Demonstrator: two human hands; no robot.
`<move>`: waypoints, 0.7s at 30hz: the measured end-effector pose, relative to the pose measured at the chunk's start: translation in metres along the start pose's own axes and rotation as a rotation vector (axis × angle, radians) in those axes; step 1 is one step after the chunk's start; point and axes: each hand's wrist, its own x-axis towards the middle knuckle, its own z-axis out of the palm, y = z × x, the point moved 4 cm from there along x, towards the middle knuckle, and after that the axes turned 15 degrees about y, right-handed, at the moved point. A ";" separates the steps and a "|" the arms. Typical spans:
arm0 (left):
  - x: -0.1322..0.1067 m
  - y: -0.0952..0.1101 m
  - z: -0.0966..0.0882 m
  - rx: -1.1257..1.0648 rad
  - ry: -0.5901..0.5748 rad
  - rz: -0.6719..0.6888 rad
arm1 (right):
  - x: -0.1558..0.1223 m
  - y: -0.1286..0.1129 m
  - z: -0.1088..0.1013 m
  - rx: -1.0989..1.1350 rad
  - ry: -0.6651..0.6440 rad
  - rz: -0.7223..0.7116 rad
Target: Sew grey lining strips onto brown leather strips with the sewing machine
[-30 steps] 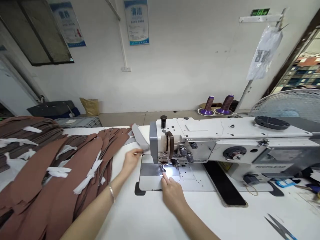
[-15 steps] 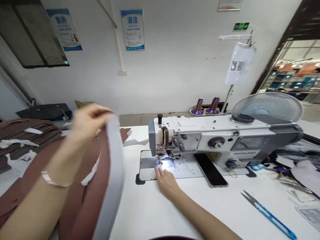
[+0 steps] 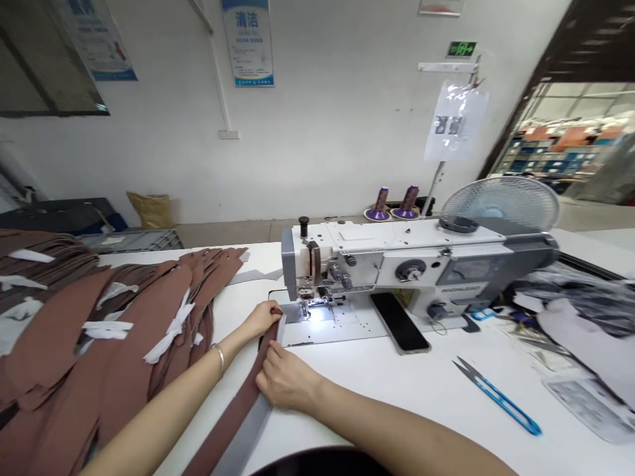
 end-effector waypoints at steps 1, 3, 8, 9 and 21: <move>-0.001 -0.002 -0.006 0.025 0.030 -0.002 | 0.000 0.003 0.002 0.005 0.000 -0.010; -0.004 -0.010 -0.027 0.085 0.118 -0.009 | -0.003 0.008 0.004 0.002 0.040 -0.026; -0.023 -0.058 -0.154 0.351 0.482 -0.109 | -0.028 0.021 0.018 0.045 0.260 0.020; -0.031 -0.071 -0.187 0.426 0.563 -0.156 | -0.033 0.022 0.020 0.060 0.293 0.033; -0.073 -0.186 -0.338 0.839 0.528 -0.693 | -0.049 0.026 0.022 0.140 0.402 0.078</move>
